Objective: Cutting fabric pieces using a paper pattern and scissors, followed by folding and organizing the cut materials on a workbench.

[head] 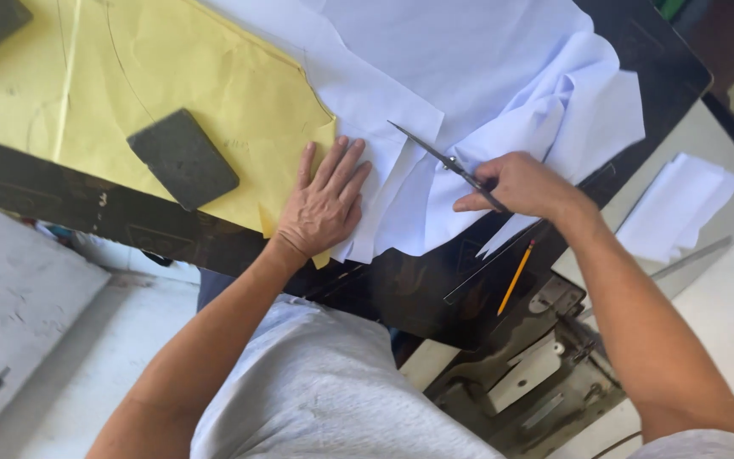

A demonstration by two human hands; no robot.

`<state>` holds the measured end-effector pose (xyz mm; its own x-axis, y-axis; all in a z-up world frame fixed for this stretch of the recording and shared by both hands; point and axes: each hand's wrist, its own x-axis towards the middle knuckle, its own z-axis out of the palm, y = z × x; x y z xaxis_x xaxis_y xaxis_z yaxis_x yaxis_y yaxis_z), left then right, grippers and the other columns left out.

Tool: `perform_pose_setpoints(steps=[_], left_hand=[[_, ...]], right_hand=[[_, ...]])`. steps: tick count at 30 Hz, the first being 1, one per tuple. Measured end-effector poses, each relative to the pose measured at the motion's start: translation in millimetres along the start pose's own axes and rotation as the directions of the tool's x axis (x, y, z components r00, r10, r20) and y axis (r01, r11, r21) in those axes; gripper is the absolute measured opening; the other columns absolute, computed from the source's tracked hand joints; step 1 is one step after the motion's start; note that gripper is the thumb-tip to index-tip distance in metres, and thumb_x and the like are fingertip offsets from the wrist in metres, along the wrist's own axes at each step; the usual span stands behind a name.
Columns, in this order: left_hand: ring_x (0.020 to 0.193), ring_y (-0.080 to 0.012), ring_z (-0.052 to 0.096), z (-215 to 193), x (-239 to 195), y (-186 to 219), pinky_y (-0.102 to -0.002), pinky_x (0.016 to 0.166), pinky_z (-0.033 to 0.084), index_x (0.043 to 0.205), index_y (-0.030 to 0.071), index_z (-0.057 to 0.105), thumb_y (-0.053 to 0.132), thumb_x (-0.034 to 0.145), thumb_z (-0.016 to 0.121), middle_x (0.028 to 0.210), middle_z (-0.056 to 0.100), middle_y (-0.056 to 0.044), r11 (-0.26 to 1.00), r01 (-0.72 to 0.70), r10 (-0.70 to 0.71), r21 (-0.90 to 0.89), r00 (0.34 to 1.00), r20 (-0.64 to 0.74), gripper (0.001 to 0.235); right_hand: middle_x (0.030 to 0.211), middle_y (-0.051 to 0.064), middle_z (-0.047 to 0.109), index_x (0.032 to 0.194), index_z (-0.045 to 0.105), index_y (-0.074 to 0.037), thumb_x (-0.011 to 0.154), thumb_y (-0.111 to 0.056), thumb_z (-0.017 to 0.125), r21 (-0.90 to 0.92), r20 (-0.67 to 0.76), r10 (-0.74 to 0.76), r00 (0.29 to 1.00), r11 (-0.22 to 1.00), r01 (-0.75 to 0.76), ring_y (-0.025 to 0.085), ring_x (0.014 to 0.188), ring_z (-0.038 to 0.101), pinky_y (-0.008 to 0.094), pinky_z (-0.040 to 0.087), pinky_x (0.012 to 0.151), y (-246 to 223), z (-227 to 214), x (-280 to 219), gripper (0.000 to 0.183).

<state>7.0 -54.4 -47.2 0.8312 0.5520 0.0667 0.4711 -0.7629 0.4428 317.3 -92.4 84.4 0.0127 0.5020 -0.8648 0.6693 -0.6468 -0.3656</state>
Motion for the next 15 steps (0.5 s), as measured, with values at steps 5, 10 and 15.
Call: perform_pose_setpoints(steps=[5,10,15], left_hand=[[0.159,-0.0302,0.019,5.5,-1.4,0.1,-0.062,0.127,0.004,0.156,0.017,0.044,0.031,0.1,0.048,0.172,0.024,-0.009,1.0,0.027,-0.027,0.011,1.0,0.007,0.057],[0.16,-0.0295,0.018,10.9,-3.8,0.4,-0.061,0.127,0.004,0.157,0.019,0.042,0.032,0.099,0.048,0.172,0.023,-0.008,0.999,0.033,-0.034,0.036,0.999,0.009,0.06],[0.158,-0.0355,0.018,-1.0,1.9,1.4,-0.063,0.124,0.004,0.155,0.019,0.045,0.034,0.102,0.054,0.171,0.024,-0.013,0.989,0.143,-0.147,-0.046,0.986,-0.084,0.056]], right_hand=[[0.057,0.018,0.067,0.068,0.071,-0.002,0.075,-0.045,0.09,-0.234,0.036,-0.082,0.996,0.968,0.088,0.032,0.06,0.066,0.038,0.048,0.063,13.0,-29.2,19.4,0.048],[0.057,0.016,0.066,0.066,0.071,-0.004,0.076,-0.045,0.091,-0.339,0.106,-0.069,0.992,0.935,0.101,0.03,0.06,0.067,0.037,0.049,0.063,12.3,-43.5,31.9,0.047],[0.05,0.015,0.064,0.062,0.071,-0.002,0.073,-0.046,0.09,-0.394,0.121,-0.058,0.991,0.914,0.101,0.03,0.055,0.066,0.036,0.049,0.059,29.1,-45.5,43.5,0.049]])
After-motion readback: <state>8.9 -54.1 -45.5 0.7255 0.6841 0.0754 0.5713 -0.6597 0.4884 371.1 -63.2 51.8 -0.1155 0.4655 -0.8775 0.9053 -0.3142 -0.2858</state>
